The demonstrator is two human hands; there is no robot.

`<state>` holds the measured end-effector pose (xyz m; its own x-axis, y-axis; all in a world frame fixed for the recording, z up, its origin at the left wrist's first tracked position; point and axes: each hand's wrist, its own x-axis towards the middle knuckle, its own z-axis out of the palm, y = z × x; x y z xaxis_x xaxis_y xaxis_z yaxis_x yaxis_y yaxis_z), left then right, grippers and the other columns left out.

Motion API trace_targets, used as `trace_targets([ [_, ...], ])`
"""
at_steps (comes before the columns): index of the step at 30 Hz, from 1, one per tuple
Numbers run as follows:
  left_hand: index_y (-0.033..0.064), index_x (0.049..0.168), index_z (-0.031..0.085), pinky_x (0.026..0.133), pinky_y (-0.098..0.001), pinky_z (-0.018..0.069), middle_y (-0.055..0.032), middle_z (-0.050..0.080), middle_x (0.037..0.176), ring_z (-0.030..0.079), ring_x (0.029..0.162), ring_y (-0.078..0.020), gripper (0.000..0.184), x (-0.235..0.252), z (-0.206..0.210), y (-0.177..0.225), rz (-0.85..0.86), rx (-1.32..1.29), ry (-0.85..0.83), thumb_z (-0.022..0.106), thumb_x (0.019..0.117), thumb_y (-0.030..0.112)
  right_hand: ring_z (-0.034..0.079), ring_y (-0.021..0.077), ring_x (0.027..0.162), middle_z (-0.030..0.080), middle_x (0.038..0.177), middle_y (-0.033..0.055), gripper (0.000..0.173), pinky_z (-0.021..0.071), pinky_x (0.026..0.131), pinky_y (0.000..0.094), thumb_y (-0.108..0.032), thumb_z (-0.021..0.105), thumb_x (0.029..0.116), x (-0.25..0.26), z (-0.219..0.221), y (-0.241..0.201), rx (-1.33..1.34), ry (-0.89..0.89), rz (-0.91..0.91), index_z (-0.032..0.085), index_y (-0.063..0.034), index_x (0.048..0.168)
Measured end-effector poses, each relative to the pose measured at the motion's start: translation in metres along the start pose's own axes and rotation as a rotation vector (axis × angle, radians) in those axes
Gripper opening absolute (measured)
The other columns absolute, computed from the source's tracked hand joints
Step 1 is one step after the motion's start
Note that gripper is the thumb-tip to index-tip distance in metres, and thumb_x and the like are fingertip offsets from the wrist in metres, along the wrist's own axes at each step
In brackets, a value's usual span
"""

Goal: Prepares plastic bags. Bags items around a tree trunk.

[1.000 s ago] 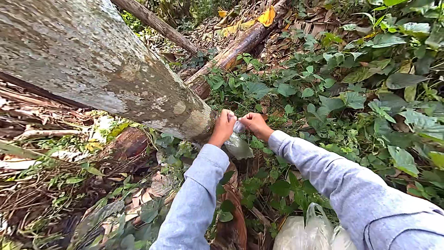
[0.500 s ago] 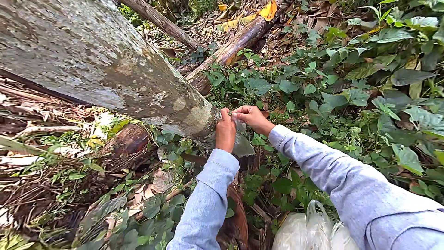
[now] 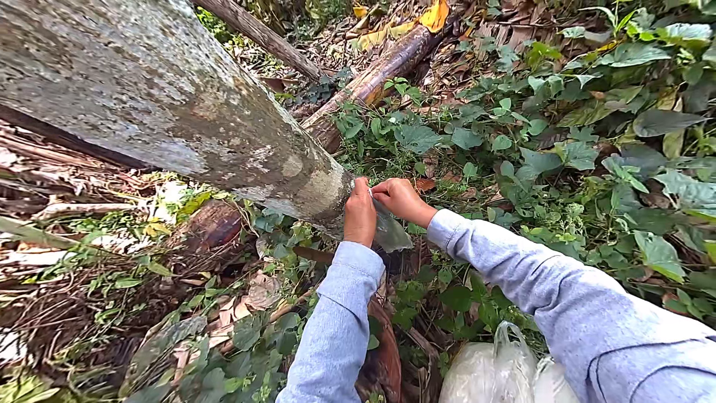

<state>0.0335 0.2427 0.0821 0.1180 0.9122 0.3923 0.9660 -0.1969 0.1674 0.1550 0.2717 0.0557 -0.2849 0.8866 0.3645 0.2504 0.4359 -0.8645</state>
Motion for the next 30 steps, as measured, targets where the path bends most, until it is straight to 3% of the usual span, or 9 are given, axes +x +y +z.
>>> trace_targets([
  [4, -0.0077, 0.133, 0.052, 0.093, -0.0589, 0.0538, -0.0288, 0.067, 0.119, 0.068, 0.108, -0.0458, 0.029, 0.0, 0.003, -0.005, 0.052, -0.023, -0.012, 0.047, 0.1049, -0.002, 0.066, 0.0341, 0.111, 0.071, 0.114, 0.0235, 0.027, 0.0477, 0.101, 0.0499, -0.004, 0.049, 0.1039, 0.019, -0.016, 0.005, -0.039, -0.284, 0.059, 0.071, 0.0059, 0.116],
  [5, -0.0082, 0.131, 0.053, 0.093, -0.0589, 0.0536, -0.0287, 0.067, 0.119, 0.068, 0.109, -0.0455, 0.029, 0.001, 0.003, -0.007, 0.074, -0.039, -0.009, 0.048, 0.1038, -0.004, 0.065, 0.0276, 0.102, 0.07, 0.11, 0.0202, 0.026, 0.0496, 0.093, 0.0442, -0.004, 0.049, 0.1048, 0.021, -0.019, 0.009, 0.069, -0.328, 0.118, 0.07, 0.0052, 0.119],
  [7, -0.0082, 0.128, 0.056, 0.093, -0.0582, 0.0537, -0.0275, 0.068, 0.116, 0.069, 0.107, -0.0435, 0.028, 0.002, 0.0, -0.011, 0.102, -0.092, -0.007, 0.052, 0.1007, -0.006, 0.051, 0.0092, 0.07, 0.057, 0.086, 0.0053, 0.019, 0.0442, 0.066, 0.0255, -0.005, 0.049, 0.1057, 0.02, -0.015, 0.025, 0.423, -0.34, 0.225, 0.065, 0.0017, 0.111],
  [10, -0.0096, 0.123, 0.061, 0.097, -0.0558, 0.0528, -0.0271, 0.067, 0.121, 0.067, 0.111, -0.0413, 0.025, 0.004, -0.006, -0.02, 0.166, -0.12, -0.03, 0.058, 0.0986, -0.004, 0.043, 0.0027, 0.056, 0.049, 0.072, -0.005, 0.014, 0.0376, 0.052, 0.0182, -0.005, 0.046, 0.1066, 0.017, -0.01, 0.04, 0.805, -0.38, 0.365, 0.059, -0.006, 0.101],
  [14, -0.0086, 0.098, 0.071, 0.09, -0.0522, 0.0562, -0.0251, 0.069, 0.112, 0.07, 0.102, -0.0389, 0.009, -0.001, 0.0, -0.036, 0.315, -0.107, 0.066, 0.067, 0.0935, -0.002, 0.044, 0.0028, 0.056, 0.049, 0.072, -0.0045, 0.016, 0.0381, 0.052, 0.0176, -0.004, 0.045, 0.1067, 0.02, -0.009, 0.038, 0.827, -0.359, 0.391, 0.06, -0.0054, 0.102],
  [21, -0.0092, 0.097, 0.072, 0.09, -0.0484, 0.0575, -0.0239, 0.068, 0.117, 0.07, 0.103, -0.0369, 0.01, -0.005, 0.002, -0.038, 0.344, -0.04, 0.132, 0.066, 0.0939, -0.001, 0.05, 0.0043, 0.058, 0.053, 0.074, -0.0029, 0.016, 0.0434, 0.054, 0.0185, -0.005, 0.044, 0.1075, 0.024, -0.008, 0.034, 0.896, -0.402, 0.466, 0.059, -0.0067, 0.104],
  [25, -0.0078, 0.093, 0.072, 0.08, -0.0524, 0.0593, -0.0227, 0.067, 0.12, 0.067, 0.111, -0.0402, 0.008, -0.005, -0.003, -0.038, 0.463, 0.153, 0.145, 0.067, 0.0904, -0.003, 0.052, 0.0041, 0.057, 0.054, 0.072, -0.0025, 0.012, 0.0462, 0.054, 0.0182, -0.004, 0.049, 0.1054, 0.027, -0.017, 0.031, 0.834, -0.448, 0.463, 0.061, -0.004, 0.103],
  [28, -0.0063, 0.088, 0.071, 0.077, -0.0501, 0.0586, -0.0206, 0.068, 0.119, 0.065, 0.113, -0.0398, 0.005, -0.005, -0.009, -0.038, 0.531, 0.314, 0.187, 0.071, 0.086, -0.002, 0.052, 0.005, 0.059, 0.057, 0.077, 0.0004, 0.006, 0.0454, 0.057, 0.0196, -0.002, 0.059, 0.1008, 0.031, -0.02, 0.035, 0.71, -0.36, 0.461, 0.062, -0.0013, 0.106],
  [30, -0.0063, 0.088, 0.07, 0.082, -0.05, 0.0568, -0.0195, 0.069, 0.117, 0.065, 0.111, -0.0396, 0.006, -0.009, -0.011, -0.042, 0.564, 0.402, 0.211, 0.072, 0.0851, -0.001, 0.051, 0.0056, 0.063, 0.057, 0.083, 0.0028, 0.013, 0.0449, 0.06, 0.0214, -0.002, 0.062, 0.0991, 0.033, -0.023, 0.045, 0.631, -0.265, 0.482, 0.058, 0.0002, 0.112],
])
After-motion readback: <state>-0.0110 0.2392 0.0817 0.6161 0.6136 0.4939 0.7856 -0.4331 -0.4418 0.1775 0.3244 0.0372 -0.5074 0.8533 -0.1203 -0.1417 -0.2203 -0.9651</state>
